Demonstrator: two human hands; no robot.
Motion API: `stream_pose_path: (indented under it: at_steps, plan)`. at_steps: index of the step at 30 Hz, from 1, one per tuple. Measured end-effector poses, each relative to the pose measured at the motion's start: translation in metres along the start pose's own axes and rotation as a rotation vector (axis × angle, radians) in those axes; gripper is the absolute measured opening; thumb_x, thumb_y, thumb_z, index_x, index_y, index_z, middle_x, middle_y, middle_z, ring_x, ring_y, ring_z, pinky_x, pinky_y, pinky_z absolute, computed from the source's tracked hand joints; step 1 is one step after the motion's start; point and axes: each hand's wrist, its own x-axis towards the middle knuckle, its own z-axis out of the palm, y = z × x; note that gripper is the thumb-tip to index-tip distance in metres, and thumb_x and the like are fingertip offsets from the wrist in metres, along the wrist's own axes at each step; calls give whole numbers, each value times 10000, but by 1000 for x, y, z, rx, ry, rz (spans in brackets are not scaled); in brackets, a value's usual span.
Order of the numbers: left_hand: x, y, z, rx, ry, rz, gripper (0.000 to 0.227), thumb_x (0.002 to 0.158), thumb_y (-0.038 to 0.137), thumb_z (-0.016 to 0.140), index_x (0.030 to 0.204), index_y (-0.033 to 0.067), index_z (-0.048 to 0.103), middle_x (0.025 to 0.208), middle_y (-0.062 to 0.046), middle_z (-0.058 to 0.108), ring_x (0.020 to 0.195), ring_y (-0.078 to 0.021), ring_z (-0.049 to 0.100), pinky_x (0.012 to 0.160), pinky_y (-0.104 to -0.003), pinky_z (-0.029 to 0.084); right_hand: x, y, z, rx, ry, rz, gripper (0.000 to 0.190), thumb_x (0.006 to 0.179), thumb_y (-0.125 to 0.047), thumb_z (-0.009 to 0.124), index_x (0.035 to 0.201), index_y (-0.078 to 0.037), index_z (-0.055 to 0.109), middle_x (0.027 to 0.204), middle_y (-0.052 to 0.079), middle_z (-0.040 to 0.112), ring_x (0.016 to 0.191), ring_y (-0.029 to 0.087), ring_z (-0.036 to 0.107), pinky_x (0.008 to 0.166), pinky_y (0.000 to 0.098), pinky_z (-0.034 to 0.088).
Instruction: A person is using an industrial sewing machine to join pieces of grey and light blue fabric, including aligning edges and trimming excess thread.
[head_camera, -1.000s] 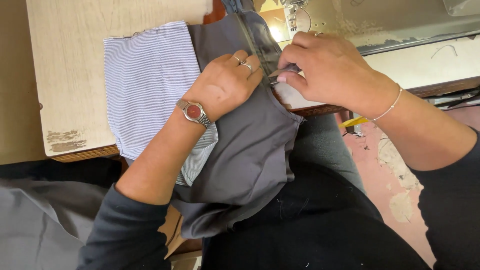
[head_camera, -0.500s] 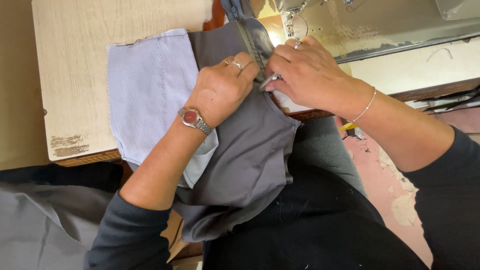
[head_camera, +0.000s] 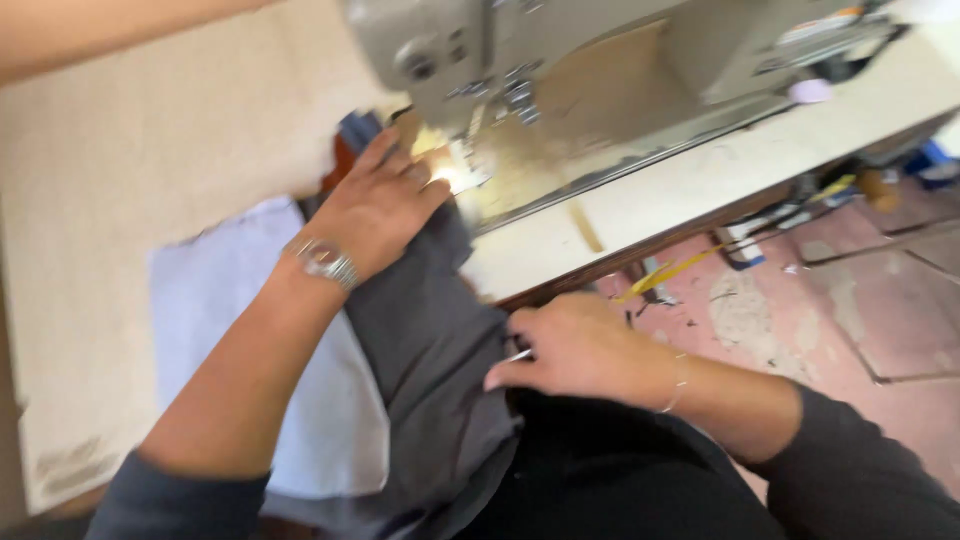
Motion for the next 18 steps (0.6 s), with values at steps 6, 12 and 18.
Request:
stream_pose_path:
  at_steps: [6,12,18]
  plan:
    - [-18,-3,-52,536,172,32,469,1022,-90,732,723,176,487,698,7,545,713,-219,643,849,-373,487,7,-1,41,653,40,-58,538,739,-561,779,1082,-185,605,1030,-46,769,853,200,729,748,355,518]
    - [-93,37,-113,495,380,-145,180,996,-79,624,954,91,668,946,-60,587,938,-259,584,986,-405,543,8,-8,90,996,262,-250,328,888,-231,841,760,-140,552,661,-82,477,653,32,418,584,248,383]
    - [-188,65,-46,278,-22,-125,434,898,-52,623,1322,29,665,1352,-156,681,1220,-304,657,1209,-503,404,-13,21,63,347,861,-576,286,943,-18,735,1219,-60,677,755,-38,621,466,99,419,538,271,428]
